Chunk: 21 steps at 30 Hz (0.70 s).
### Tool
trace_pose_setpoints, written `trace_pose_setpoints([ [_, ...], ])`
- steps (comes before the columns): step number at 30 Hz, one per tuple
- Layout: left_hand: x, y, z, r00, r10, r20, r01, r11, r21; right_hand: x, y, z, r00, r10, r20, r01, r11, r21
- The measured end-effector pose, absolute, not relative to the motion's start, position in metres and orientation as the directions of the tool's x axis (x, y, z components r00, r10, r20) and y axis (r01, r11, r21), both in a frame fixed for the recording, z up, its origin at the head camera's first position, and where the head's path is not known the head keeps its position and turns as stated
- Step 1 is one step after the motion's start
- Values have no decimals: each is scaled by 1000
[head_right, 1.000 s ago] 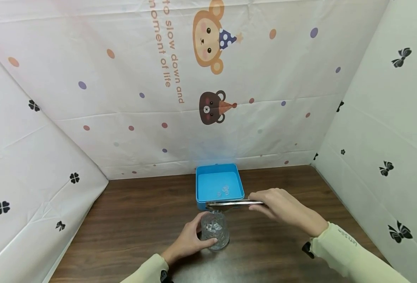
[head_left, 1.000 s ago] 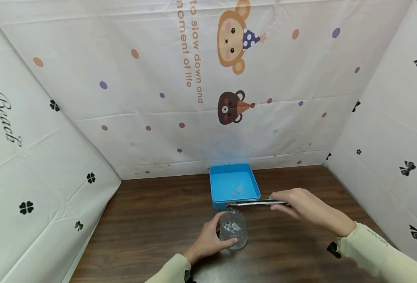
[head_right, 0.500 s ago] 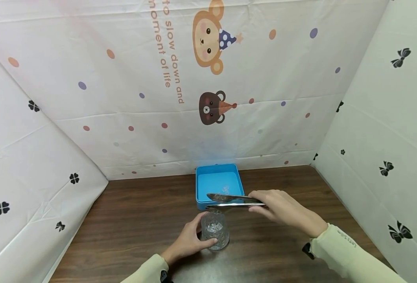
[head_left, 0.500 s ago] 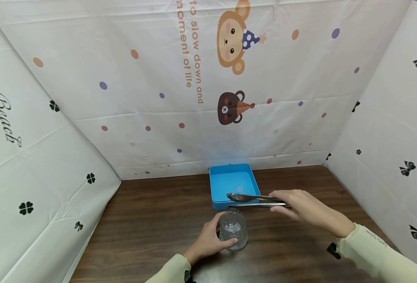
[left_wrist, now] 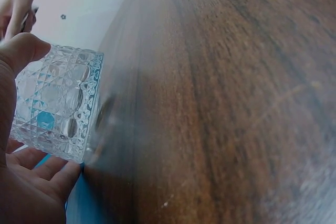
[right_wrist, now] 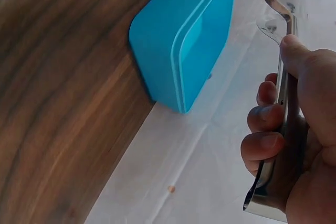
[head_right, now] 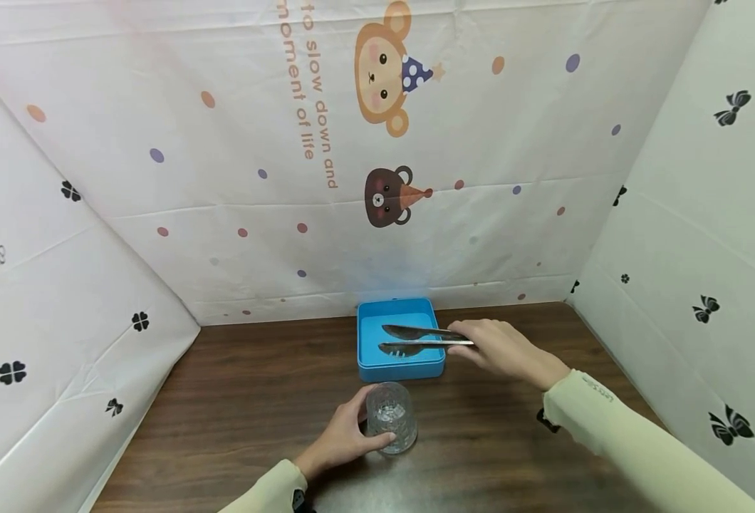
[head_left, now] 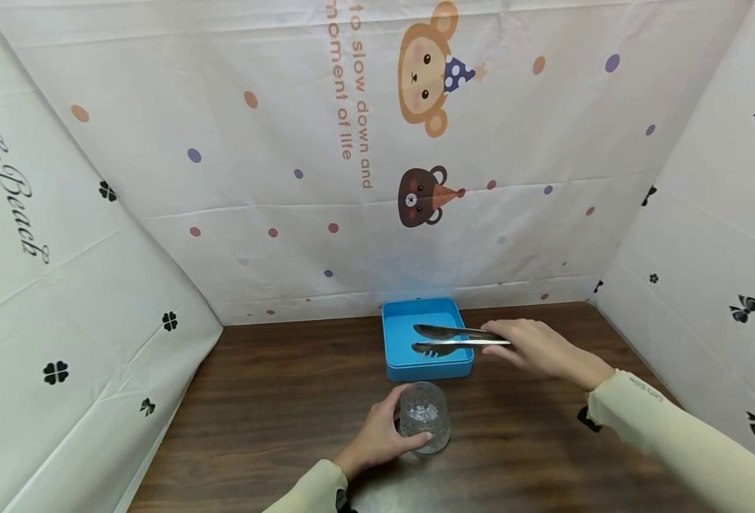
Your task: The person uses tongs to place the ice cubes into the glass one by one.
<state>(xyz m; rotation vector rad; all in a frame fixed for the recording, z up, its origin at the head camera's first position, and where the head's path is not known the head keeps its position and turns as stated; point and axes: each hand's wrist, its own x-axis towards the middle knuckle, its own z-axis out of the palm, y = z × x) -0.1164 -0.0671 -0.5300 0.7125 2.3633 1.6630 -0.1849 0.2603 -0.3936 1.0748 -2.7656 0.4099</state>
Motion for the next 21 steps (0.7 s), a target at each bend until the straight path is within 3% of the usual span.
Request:
trace_pose_setpoints([
  [7,-117,-66,-530,-868,472,157,302,249,920,-211,261,-398,-776,-598,204,-629,758,-170],
  [21,-116,-67,-529,-863,478,167,314,247,917,-244,258,-408,-760,-631,155,-650,739,-177],
])
